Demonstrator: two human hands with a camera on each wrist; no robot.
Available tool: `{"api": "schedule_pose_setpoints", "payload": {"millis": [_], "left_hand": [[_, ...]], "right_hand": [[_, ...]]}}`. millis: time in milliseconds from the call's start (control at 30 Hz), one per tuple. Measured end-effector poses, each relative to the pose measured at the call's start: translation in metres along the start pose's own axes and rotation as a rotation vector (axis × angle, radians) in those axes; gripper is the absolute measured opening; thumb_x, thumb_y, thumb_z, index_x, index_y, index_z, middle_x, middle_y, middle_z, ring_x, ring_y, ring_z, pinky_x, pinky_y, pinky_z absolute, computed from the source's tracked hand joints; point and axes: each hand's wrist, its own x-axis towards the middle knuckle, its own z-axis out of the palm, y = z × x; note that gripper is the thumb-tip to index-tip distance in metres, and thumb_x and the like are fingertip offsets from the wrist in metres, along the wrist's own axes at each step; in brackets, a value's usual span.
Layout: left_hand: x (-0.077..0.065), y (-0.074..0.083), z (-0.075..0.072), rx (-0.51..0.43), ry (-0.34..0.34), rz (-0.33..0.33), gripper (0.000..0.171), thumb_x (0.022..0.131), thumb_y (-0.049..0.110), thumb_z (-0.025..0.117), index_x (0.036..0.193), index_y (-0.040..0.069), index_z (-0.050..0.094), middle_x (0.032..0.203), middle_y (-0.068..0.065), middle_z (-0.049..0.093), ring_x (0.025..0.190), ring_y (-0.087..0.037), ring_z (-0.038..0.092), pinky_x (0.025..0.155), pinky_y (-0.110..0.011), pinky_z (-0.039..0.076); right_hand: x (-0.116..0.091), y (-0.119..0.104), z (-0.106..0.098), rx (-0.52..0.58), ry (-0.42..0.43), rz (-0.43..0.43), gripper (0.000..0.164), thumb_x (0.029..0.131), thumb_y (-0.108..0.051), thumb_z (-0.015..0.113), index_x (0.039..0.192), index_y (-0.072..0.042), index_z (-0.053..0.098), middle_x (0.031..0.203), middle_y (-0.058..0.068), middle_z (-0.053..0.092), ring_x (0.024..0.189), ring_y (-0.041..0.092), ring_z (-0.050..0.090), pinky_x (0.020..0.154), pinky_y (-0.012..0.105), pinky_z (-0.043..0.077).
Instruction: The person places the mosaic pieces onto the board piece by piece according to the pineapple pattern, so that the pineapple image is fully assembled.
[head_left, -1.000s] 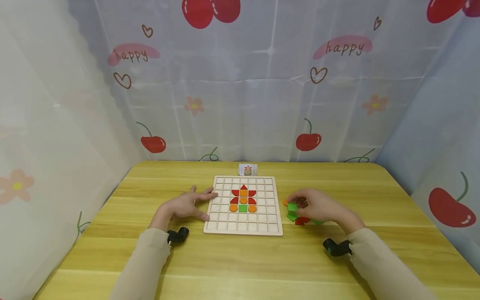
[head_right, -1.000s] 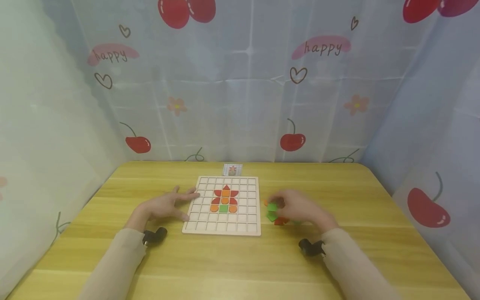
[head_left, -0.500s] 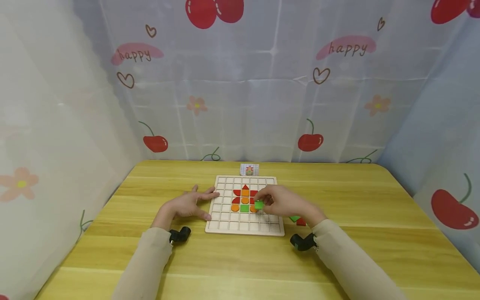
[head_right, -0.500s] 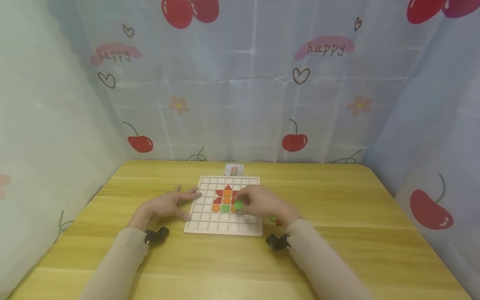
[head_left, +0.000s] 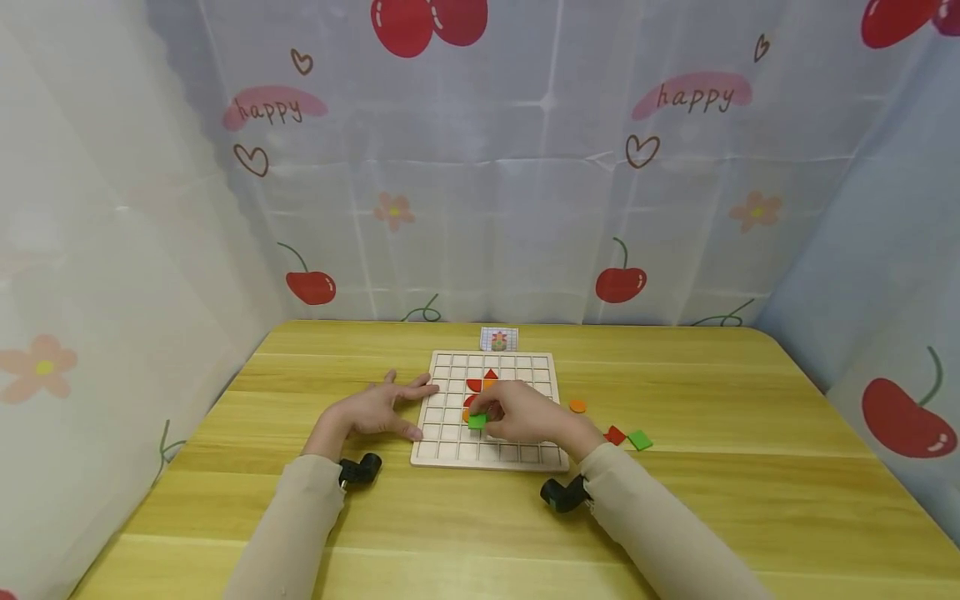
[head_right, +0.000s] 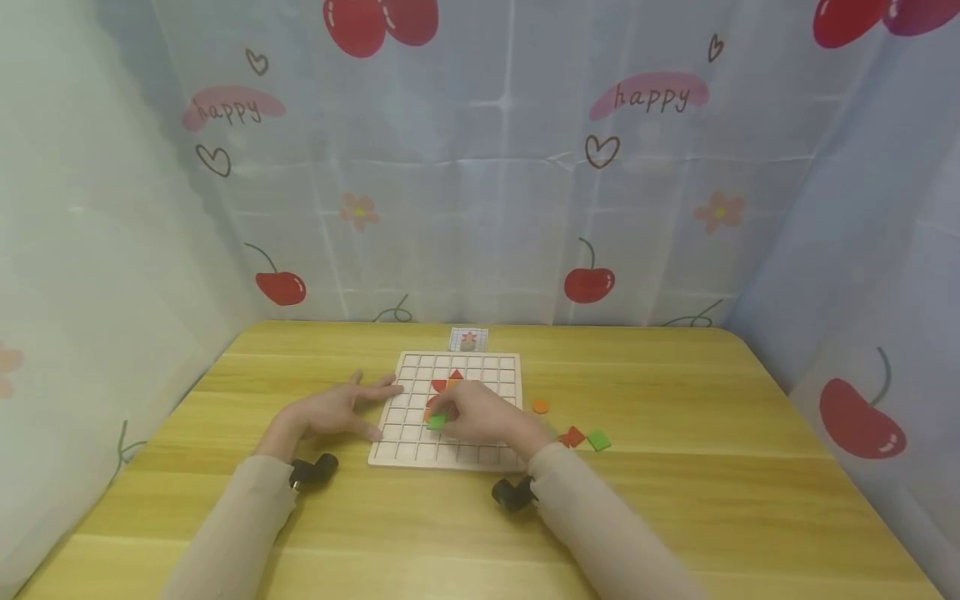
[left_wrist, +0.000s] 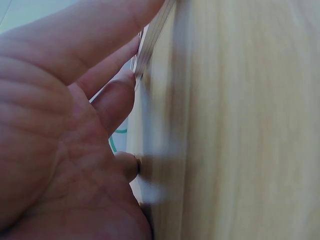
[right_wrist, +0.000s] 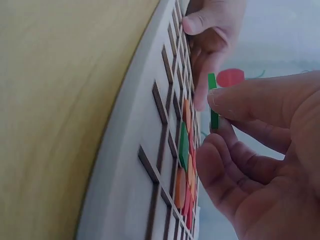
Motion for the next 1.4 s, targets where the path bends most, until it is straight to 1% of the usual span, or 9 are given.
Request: {"api": "schedule_pose_setpoints", "payload": {"millis": [133, 267, 400, 600, 800, 1000, 1200, 1300, 1400], "left_hand": [[0.000, 0.001, 0.000, -0.003, 0.003, 0.008, 0.085, 0.083, 0.037, 0.085, 0.157, 0.034, 0.044, 0.173, 0.009, 0.017, 0.157, -0.045, -0.019, 0.116, -0.080, -0.006], [0.001, 0.002, 0.000, -0.009, 0.003, 0.012, 0.086, 0.083, 0.036, 0.085, 0.157, 0.032, 0.044, 0.173, 0.009, 0.018, 0.157, -0.045, -0.019, 0.116, -0.080, -0.006], [0.001, 0.002, 0.000, -0.025, -0.004, 0.008, 0.087, 0.082, 0.036, 0.085, 0.158, 0.031, 0.043, 0.173, 0.007, 0.017, 0.157, -0.046, -0.020, 0.115, -0.080, -0.007], [0.001, 0.001, 0.001, -0.031, -0.002, 0.005, 0.087, 0.082, 0.036, 0.085, 0.158, 0.031, 0.043, 0.173, 0.008, 0.016, 0.157, -0.045, -0.021, 0.115, -0.080, -0.007], [0.001, 0.001, 0.000, 0.001, 0.000, 0.004, 0.086, 0.083, 0.037, 0.084, 0.158, 0.032, 0.043, 0.173, 0.007, 0.016, 0.157, -0.045, -0.020, 0.115, -0.080, -0.008], [0.000, 0.002, 0.000, 0.005, -0.002, 0.008, 0.085, 0.084, 0.036, 0.084, 0.159, 0.030, 0.042, 0.174, 0.004, 0.016, 0.157, -0.047, -0.019, 0.116, -0.079, -0.009], [-0.002, 0.003, 0.000, -0.011, -0.001, 0.005, 0.085, 0.084, 0.036, 0.084, 0.159, 0.030, 0.042, 0.173, 0.006, 0.016, 0.157, -0.046, -0.019, 0.115, -0.079, -0.009], [-0.002, 0.004, 0.000, 0.000, -0.003, 0.012, 0.085, 0.084, 0.037, 0.084, 0.158, 0.030, 0.042, 0.173, 0.005, 0.017, 0.156, -0.047, -0.019, 0.115, -0.080, -0.008], [-0.001, 0.002, 0.000, 0.005, 0.003, 0.006, 0.086, 0.083, 0.038, 0.084, 0.158, 0.031, 0.043, 0.174, 0.005, 0.017, 0.157, -0.047, -0.018, 0.116, -0.079, -0.008]], "right_hand": [[0.003, -0.003, 0.007, -0.018, -0.007, 0.018, 0.022, 0.091, -0.006, 0.073, 0.112, -0.012, 0.077, 0.109, -0.004, 0.073, 0.091, 0.012, 0.061, 0.084, 0.029, 0.053], [0.004, -0.004, 0.014, -0.018, -0.006, 0.039, 0.020, 0.090, -0.003, 0.070, 0.107, -0.012, 0.077, 0.105, -0.004, 0.074, 0.093, 0.012, 0.062, 0.085, 0.030, 0.053], [0.004, -0.005, 0.018, -0.044, -0.003, 0.031, 0.020, 0.088, 0.000, 0.069, 0.102, -0.012, 0.077, 0.100, -0.004, 0.074, 0.094, 0.014, 0.063, 0.087, 0.030, 0.053], [0.002, -0.009, 0.016, -0.067, -0.001, 0.019, 0.019, 0.091, -0.002, 0.069, 0.103, -0.013, 0.079, 0.104, -0.003, 0.073, 0.100, 0.014, 0.064, 0.093, 0.034, 0.053], [0.001, -0.007, 0.019, -0.074, 0.022, -0.003, 0.015, 0.093, -0.007, 0.072, 0.103, -0.014, 0.080, 0.103, -0.004, 0.073, 0.099, 0.013, 0.064, 0.091, 0.032, 0.053], [0.001, -0.005, 0.021, -0.079, 0.035, 0.004, 0.013, 0.094, -0.008, 0.073, 0.101, -0.015, 0.081, 0.101, -0.006, 0.071, 0.096, 0.011, 0.063, 0.089, 0.029, 0.053], [-0.004, -0.003, 0.015, -0.026, 0.029, -0.021, 0.015, 0.096, -0.008, 0.070, 0.103, -0.015, 0.081, 0.106, -0.004, 0.072, 0.096, 0.012, 0.063, 0.086, 0.029, 0.052], [-0.012, 0.003, 0.008, 0.005, 0.043, -0.035, 0.015, 0.097, -0.009, 0.070, 0.105, -0.015, 0.080, 0.108, -0.004, 0.072, 0.090, 0.012, 0.060, 0.080, 0.027, 0.051], [-0.022, 0.013, -0.002, 0.024, 0.067, -0.048, 0.013, 0.096, -0.010, 0.072, 0.105, -0.014, 0.080, 0.105, -0.003, 0.072, 0.083, 0.011, 0.057, 0.075, 0.025, 0.050]]}}
